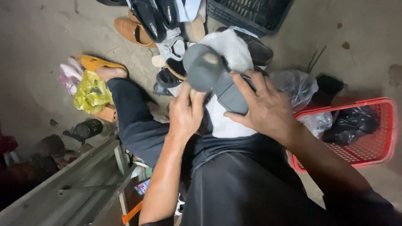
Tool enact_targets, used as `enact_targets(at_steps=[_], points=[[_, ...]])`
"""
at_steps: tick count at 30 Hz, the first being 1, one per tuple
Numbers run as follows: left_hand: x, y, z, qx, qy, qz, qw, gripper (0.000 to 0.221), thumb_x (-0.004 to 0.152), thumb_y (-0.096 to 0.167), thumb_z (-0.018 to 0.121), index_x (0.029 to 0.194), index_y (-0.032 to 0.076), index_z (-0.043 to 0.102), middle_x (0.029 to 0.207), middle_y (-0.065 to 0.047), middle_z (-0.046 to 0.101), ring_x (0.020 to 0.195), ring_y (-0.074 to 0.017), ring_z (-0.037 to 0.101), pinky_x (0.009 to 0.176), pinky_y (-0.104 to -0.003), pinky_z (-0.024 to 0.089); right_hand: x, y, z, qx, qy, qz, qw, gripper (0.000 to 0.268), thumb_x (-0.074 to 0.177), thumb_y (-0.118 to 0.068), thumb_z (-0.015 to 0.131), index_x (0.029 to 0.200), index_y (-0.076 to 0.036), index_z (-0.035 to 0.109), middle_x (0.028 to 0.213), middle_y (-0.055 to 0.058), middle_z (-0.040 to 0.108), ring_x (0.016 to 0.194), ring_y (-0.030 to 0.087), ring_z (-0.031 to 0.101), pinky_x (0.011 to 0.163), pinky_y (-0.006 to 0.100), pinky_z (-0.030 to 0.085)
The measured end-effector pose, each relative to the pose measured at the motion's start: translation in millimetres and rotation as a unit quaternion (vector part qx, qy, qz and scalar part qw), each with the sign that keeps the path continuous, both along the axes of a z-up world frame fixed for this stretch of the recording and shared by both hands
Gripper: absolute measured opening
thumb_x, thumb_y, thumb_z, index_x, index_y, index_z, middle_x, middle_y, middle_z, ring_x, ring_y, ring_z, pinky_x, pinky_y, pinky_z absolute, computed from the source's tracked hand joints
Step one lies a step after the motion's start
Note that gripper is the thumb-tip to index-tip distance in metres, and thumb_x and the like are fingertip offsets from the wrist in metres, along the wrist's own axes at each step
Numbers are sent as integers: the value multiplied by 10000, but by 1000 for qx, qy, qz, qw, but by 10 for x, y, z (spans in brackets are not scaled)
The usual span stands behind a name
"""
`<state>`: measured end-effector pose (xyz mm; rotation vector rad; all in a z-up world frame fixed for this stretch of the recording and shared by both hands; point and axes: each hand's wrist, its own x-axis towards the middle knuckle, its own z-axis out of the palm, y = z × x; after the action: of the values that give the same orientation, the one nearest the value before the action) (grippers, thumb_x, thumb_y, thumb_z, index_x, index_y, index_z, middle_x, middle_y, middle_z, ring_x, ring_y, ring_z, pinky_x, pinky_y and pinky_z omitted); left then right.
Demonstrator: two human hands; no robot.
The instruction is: Cleaning and repairing various shoes and sandals using a brush and other hand tools in a workshop.
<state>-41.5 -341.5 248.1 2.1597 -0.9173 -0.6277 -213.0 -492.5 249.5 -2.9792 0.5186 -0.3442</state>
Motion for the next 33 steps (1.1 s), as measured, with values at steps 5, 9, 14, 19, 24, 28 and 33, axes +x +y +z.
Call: enact_targets(at_steps=[5, 9, 14, 19, 24, 28, 33], points=[[0, 150, -29, 9, -55, 2, 998, 236, 1041, 357, 456, 1056, 133, 527, 698, -114, 595, 649, -492, 532, 572, -485, 400, -154, -17, 48, 336, 57, -161, 926, 1070, 659, -638, 845, 1532, -187, 421, 1504, 94, 513, 1096, 281, 661, 653, 436, 569], [-16, 15, 303, -136, -23, 9, 990, 267, 1104, 255, 510, 930, 79, 611, 511, -149, 508, 438, -238, 546, 449, -364, 467, -273, 58, -209, 524, -23, -224, 822, 741, 844, -477, 824, 1401, -50, 586, 1233, 190, 672, 1172, 380, 662, 948, 482, 530], [-132, 108, -158, -111, -19, 12, 994, 307, 1044, 334, 555, 936, 56, 629, 640, -222, 656, 603, -427, 661, 534, -512, 509, -80, 28, -117, 559, -58, -217, 798, 658, 832, -445, 859, 1256, 1, 627, 1120, 218, 697, 1126, 359, 683, 926, 485, 527], [-61, 81, 103, -47, 21, 14, 999, 407, 1059, 400, 564, 774, 118, 492, 523, -186, 521, 514, -211, 552, 516, -384, 455, 1, -78, -245, 585, -91, -180, 785, 567, 839, -418, 880, 1138, -3, 636, 1039, 195, 686, 1065, 317, 676, 923, 493, 514], [-43, -22, -75, -44, -47, -36, 997, 388, 1047, 395, 579, 809, 95, 521, 534, -235, 552, 607, -503, 624, 533, -568, 451, 131, -81, -74, 548, -54, -166, 818, 640, 800, -432, 908, 1139, 26, 617, 1031, 248, 687, 1071, 396, 676, 934, 526, 504], [-126, 53, 126, -111, 18, -6, 994, 332, 1057, 312, 572, 797, 120, 494, 553, -180, 545, 542, -273, 634, 560, -364, 500, 64, -162, -77, 559, -39, -160, 812, 593, 806, -404, 895, 1146, -1, 622, 1037, 229, 706, 1080, 357, 681, 923, 498, 509], [-164, -146, 33, -90, -32, -27, 995, 370, 1049, 365, 590, 815, 89, 512, 547, -214, 554, 561, -448, 619, 529, -493, 464, 109, -153, -28, 545, -34, -137, 827, 590, 846, -400, 862, 1166, 36, 626, 1098, 265, 707, 1106, 398, 673, 976, 547, 505]])
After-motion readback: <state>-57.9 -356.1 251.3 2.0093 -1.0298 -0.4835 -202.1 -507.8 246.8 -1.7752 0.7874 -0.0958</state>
